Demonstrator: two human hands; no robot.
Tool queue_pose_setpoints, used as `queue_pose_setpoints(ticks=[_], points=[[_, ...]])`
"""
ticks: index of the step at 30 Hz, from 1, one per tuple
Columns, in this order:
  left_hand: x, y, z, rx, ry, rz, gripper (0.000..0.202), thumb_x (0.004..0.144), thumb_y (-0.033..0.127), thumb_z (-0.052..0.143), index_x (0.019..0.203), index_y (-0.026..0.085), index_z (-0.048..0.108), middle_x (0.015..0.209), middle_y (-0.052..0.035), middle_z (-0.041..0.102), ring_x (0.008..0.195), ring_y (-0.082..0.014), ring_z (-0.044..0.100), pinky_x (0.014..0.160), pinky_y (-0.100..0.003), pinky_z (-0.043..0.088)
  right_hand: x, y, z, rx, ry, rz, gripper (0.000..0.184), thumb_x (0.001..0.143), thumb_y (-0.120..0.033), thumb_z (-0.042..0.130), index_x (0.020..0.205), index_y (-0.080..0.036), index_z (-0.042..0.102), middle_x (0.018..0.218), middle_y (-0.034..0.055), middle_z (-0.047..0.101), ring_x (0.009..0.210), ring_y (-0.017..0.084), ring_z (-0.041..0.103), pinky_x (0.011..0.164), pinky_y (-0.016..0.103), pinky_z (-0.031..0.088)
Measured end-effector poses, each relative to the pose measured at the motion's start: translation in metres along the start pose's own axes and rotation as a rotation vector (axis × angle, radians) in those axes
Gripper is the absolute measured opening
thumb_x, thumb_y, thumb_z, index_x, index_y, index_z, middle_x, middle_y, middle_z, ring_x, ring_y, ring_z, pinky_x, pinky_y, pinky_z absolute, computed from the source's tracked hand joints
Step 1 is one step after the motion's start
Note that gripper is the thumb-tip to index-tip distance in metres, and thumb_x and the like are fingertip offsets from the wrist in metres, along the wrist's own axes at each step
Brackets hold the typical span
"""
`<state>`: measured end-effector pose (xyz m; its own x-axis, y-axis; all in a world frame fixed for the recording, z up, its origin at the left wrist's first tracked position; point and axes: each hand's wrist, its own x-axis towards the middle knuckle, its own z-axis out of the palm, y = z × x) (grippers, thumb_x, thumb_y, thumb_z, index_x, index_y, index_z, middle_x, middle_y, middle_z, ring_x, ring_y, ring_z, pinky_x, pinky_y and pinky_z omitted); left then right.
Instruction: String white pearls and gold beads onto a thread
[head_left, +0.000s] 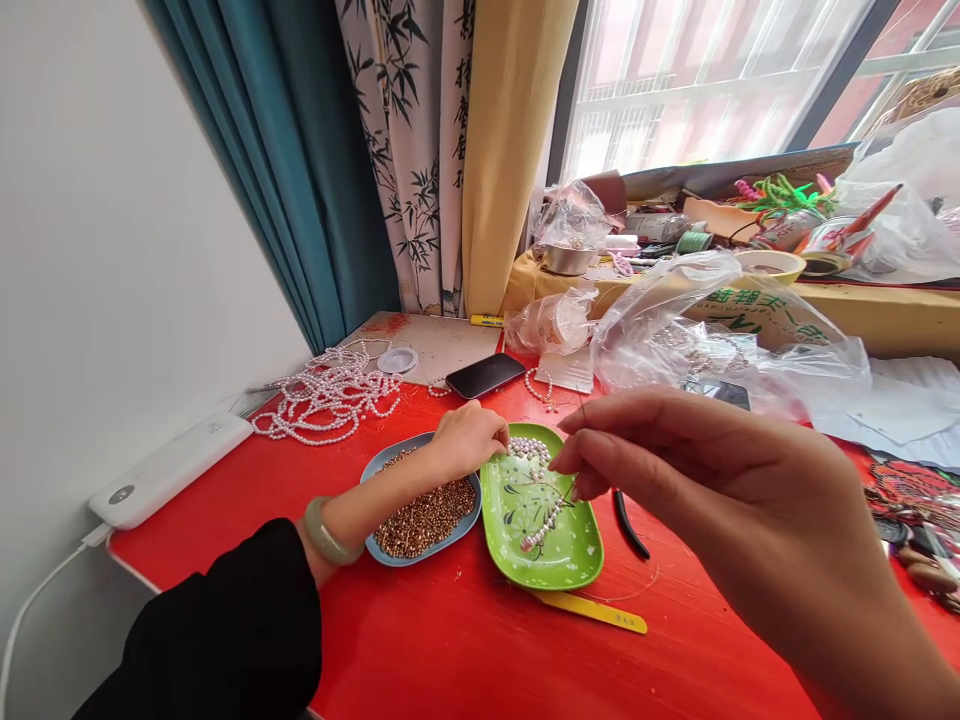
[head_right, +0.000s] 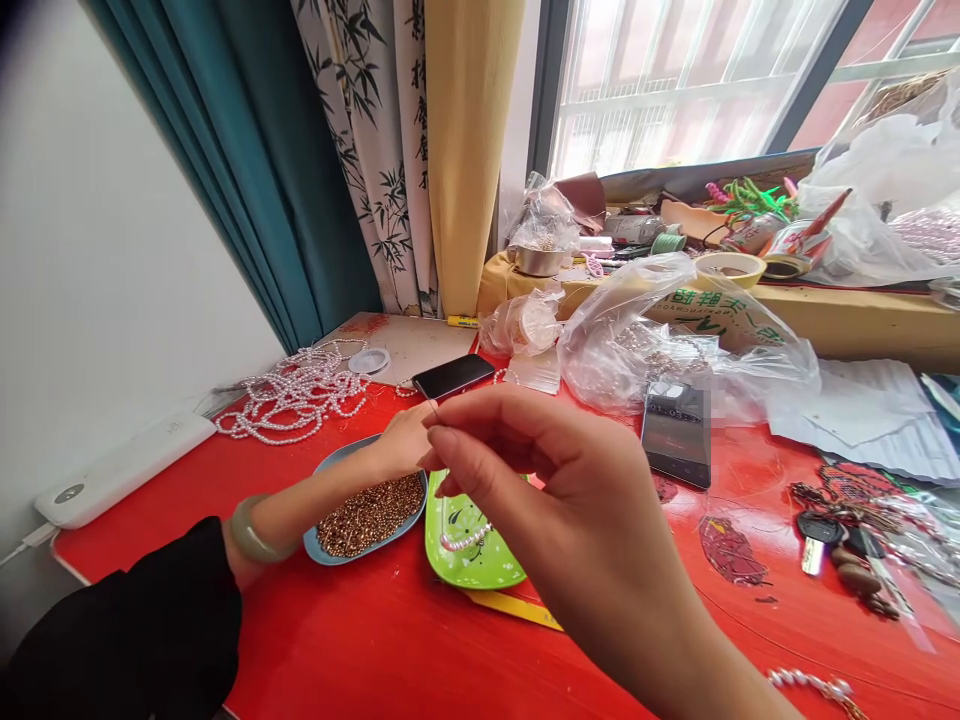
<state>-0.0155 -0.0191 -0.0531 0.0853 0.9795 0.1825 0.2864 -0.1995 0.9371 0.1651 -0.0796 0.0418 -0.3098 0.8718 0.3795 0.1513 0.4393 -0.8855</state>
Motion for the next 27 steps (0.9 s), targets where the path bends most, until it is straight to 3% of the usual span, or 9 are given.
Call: queue_pose_setpoints(ticks=[5,9,12,15,20,27], points=[[-0.001,0.011,-0.009,-0.247,-0.088,-0.085,0.006,0.057,0.012,0.073,0.058,0.014,0.068,0.056,0.0000,0.061,0.057,-0.0118,0.052,0.057,-0.022,0.039,0.000,0.000,0.003,0.030,0.000,0.078,0.010,0.076,-0.029,0.062,0.071,-0.022,0.067,0.059,-0.0008,0.066,0.053,0.010,0.060,0.047,0.018,0.049],[-0.024,0.028,-0.015,-0.466,-0.078,-0.116,0.014,0.063,0.028,0.074,0.069,0.016,0.070,0.064,-0.0012,0.064,0.054,-0.0078,0.051,0.052,-0.019,0.040,0.003,0.002,0.004,0.018,-0.084,0.106,0.015,0.078,-0.029,0.060,0.067,-0.019,0.065,0.056,-0.0008,0.062,0.049,0.009,0.057,0.043,0.017,0.045],[-0.040,0.036,-0.015,-0.677,-0.077,-0.140,0.010,0.062,0.024,0.076,0.067,0.018,0.070,0.068,-0.0003,0.066,0.051,-0.0039,0.048,0.048,-0.015,0.038,0.004,0.004,0.007,-0.037,-0.203,0.127,0.021,0.080,-0.029,0.056,0.063,-0.018,0.062,0.051,-0.0013,0.058,0.044,0.007,0.050,0.036,0.016,0.037],[-0.049,0.040,-0.013,-0.876,-0.113,-0.147,0.008,0.062,0.017,0.077,0.066,0.018,0.071,0.070,0.0006,0.066,0.050,-0.0019,0.049,0.046,-0.011,0.039,0.002,0.004,0.012,-0.041,-0.224,0.182,0.022,0.079,-0.029,0.054,0.061,-0.018,0.059,0.050,-0.0019,0.054,0.045,0.008,0.047,0.040,0.018,0.036],[-0.054,0.043,-0.012,-0.958,-0.163,-0.128,0.005,0.064,0.017,0.077,0.067,0.018,0.072,0.066,0.0005,0.066,0.049,-0.0022,0.053,0.045,-0.009,0.041,-0.002,0.002,0.020,-0.066,-0.318,0.273,0.022,0.077,-0.029,0.052,0.059,-0.018,0.057,0.051,-0.0018,0.050,0.048,0.010,0.042,0.042,0.020,0.033],[-0.056,0.043,-0.012,-0.977,-0.167,-0.138,0.005,0.064,0.017,0.077,0.067,0.017,0.073,0.066,-0.0005,0.066,0.049,-0.0026,0.055,0.046,-0.008,0.044,-0.002,0.000,0.024,-0.036,-0.316,0.352,0.016,0.074,-0.024,0.051,0.060,-0.018,0.056,0.052,-0.0020,0.048,0.051,0.010,0.040,0.044,0.020,0.030]])
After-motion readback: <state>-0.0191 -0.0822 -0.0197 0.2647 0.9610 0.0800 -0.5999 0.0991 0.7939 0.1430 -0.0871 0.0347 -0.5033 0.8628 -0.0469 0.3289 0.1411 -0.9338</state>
